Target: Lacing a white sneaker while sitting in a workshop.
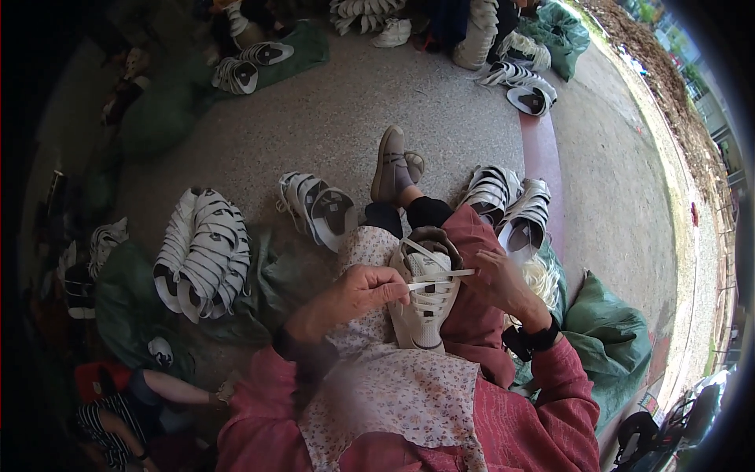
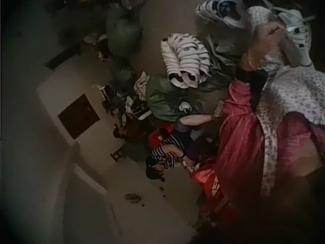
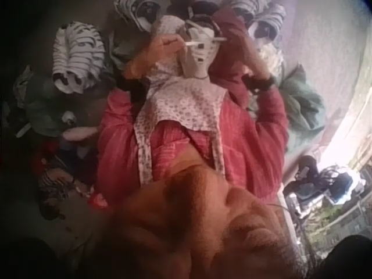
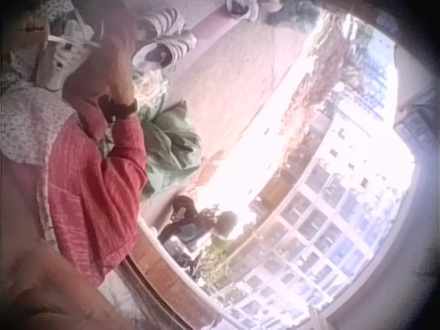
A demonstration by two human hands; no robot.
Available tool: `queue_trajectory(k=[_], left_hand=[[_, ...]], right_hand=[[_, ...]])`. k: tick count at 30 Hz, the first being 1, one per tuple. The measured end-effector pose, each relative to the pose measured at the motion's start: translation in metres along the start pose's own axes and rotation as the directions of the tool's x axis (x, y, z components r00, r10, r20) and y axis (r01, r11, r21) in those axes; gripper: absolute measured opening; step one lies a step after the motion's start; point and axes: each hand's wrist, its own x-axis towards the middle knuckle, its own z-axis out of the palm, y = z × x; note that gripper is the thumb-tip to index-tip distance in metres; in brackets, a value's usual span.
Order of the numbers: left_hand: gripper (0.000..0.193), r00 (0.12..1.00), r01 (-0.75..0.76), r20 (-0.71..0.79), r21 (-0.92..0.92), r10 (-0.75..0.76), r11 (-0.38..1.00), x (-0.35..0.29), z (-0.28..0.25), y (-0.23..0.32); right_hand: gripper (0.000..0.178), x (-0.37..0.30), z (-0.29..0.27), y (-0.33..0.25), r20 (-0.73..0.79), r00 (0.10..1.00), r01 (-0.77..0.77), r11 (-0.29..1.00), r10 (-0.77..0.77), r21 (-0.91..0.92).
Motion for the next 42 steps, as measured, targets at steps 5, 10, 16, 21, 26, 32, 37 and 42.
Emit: queue_trajectory(k=[5, 10, 16, 21, 26, 32, 37, 42], left_hand=[[0.035, 0.997, -0.074, -0.057, -0.563, 0.051, 0.823, -0.002, -0.025, 0.014], [0.036, 0.953, -0.301, -0.287, -0.84, 0.101, 0.452, -0.008, -0.063, 0.001], [0.035, 0.846, -0.505, -0.532, -0.782, 0.03, 0.365, -0.049, -0.102, -0.019], [0.035, 0.8, -0.559, -0.6, -0.733, 0.017, 0.387, -0.077, -0.114, -0.028], [0.036, 0.764, -0.549, -0.64, -0.578, 0.081, 0.603, -0.086, -0.111, -0.014], [0.037, 0.745, -0.616, -0.563, -0.376, 0.357, 0.692, -0.088, -0.093, 0.034], [0.037, 0.675, -0.655, -0.63, -0.271, 0.384, 0.706, -0.086, -0.082, 0.058], [0.036, 0.619, -0.708, -0.725, -0.348, 0.303, 0.614, -0.088, -0.086, 0.046]], right_hand=[[0.015, 0.0, 0.001, 0.004, 0.054, 0.998, 0.026, 0.994, -0.02, -0.104], [0.014, -0.005, 0.017, 0.007, -0.053, 0.997, -0.053, 0.998, 0.051, -0.042], [0.018, -0.008, 0.014, -0.003, -0.029, 0.983, -0.185, 0.979, 0.183, -0.09], [0.03, 0.002, -0.009, -0.02, -0.159, 0.987, 0.001, 1.0, -0.001, -0.004], [0.023, 0.01, -0.008, -0.047, -0.007, 0.985, 0.171, 0.972, -0.175, -0.159], [0.013, 0.016, 0.008, -0.042, 0.02, 0.977, 0.202, 0.897, -0.211, -0.393], [0.012, 0.018, 0.008, -0.035, 0.064, 0.983, 0.184, 0.947, -0.173, -0.263], [0.014, 0.014, 0.02, -0.012, 0.117, 0.986, 0.122, 0.992, -0.118, -0.022]])
